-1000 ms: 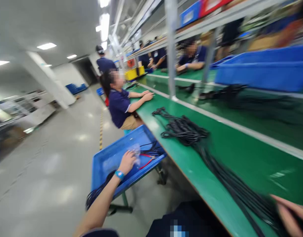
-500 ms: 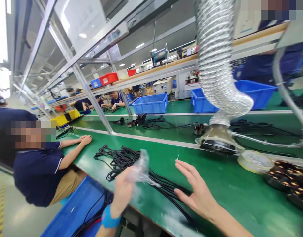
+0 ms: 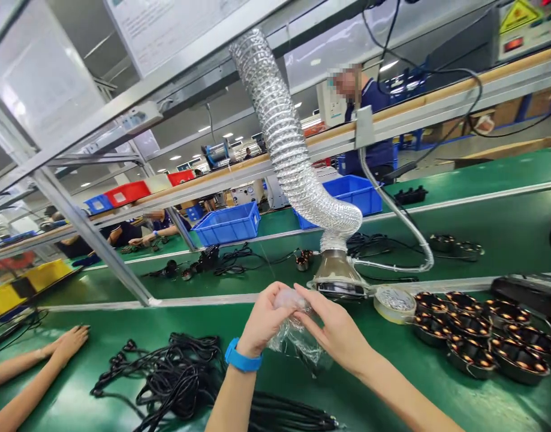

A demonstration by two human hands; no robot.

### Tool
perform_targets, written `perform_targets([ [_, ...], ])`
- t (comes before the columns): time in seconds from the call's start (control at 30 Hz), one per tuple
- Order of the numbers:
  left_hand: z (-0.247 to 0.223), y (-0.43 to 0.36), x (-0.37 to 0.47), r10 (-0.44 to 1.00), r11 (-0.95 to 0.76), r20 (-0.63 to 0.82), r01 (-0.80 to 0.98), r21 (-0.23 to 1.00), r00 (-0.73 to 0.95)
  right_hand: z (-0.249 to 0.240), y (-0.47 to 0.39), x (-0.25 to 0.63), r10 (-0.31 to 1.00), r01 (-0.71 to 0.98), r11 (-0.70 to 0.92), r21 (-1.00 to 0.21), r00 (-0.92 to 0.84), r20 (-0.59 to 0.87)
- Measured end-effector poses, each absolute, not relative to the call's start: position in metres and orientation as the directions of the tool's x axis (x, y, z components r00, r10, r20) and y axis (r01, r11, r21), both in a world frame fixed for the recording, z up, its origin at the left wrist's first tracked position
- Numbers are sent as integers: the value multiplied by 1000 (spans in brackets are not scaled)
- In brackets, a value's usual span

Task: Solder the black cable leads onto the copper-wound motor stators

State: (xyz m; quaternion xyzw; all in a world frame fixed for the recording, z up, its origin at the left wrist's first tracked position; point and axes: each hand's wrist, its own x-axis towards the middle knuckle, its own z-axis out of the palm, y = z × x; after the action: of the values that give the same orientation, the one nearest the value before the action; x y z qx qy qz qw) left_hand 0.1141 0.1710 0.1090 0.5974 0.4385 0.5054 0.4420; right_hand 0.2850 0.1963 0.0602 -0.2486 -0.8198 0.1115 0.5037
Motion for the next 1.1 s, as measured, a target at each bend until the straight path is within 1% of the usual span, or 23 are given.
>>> perform_targets([
  [0.1,102,186,113,963,-201,200,-15,980,182,54,212,294,612,294,790,-538,-322,723],
  [0.17,95,190,118,953,-181,194,-73,981,234,51,218,296,689,269,724,-635,-236,685],
  [0.23,83,188,130,962,-201,199,-8,980,186,49,218,296,776,216,630,-746,-129,618],
  [0.33,59,179,158,974,-225,221,169,960,43,47,214,290,894,12,448,-894,-21,448],
  [0.4,43,173,174,979,-202,202,195,960,21,46,212,285,932,-108,361,-926,3,362],
  [0.47,34,171,179,985,-168,160,166,972,61,44,212,283,939,-131,343,-930,14,344],
  [0.53,33,173,174,983,-124,103,134,983,150,44,212,284,930,-92,365,-927,-4,366],
  [0.6,40,178,161,970,-73,37,142,987,239,46,211,289,913,-43,401,-915,-62,403],
  [0.67,51,182,146,967,-54,5,186,981,256,49,211,296,887,21,452,-892,-112,447],
  [0.7,56,183,139,970,-66,16,203,977,241,51,211,299,863,98,502,-859,-125,490],
  [0.73,61,184,134,974,-90,41,212,973,224,52,210,302,827,209,562,-800,-135,546],
  [0.77,64,185,130,975,-119,73,216,969,210,53,210,304,781,338,617,-710,-151,607],
  [0.83,65,186,126,973,-176,129,253,951,193,54,208,306,683,550,672,-496,-201,702],
  [0.87,63,187,125,973,-205,162,294,934,166,54,207,305,652,594,678,-432,-215,727],
  [0.9,60,187,125,972,-232,201,349,908,123,54,205,304,647,586,683,-436,-207,734],
  [0.93,56,187,125,967,-252,244,409,877,72,54,203,301,664,535,685,-494,-180,726],
  [1.0,49,187,129,944,-281,329,487,827,-15,53,200,294,756,328,638,-696,-95,648],
  [1.03,46,186,131,934,-294,355,491,820,-33,52,199,289,815,192,576,-794,-67,575],
  [1.07,44,185,134,930,-308,366,474,825,-32,51,198,285,869,51,495,-868,-55,492],
  [1.1,42,183,137,930,-321,368,441,838,-23,49,198,281,908,-71,410,-909,-59,414],
])
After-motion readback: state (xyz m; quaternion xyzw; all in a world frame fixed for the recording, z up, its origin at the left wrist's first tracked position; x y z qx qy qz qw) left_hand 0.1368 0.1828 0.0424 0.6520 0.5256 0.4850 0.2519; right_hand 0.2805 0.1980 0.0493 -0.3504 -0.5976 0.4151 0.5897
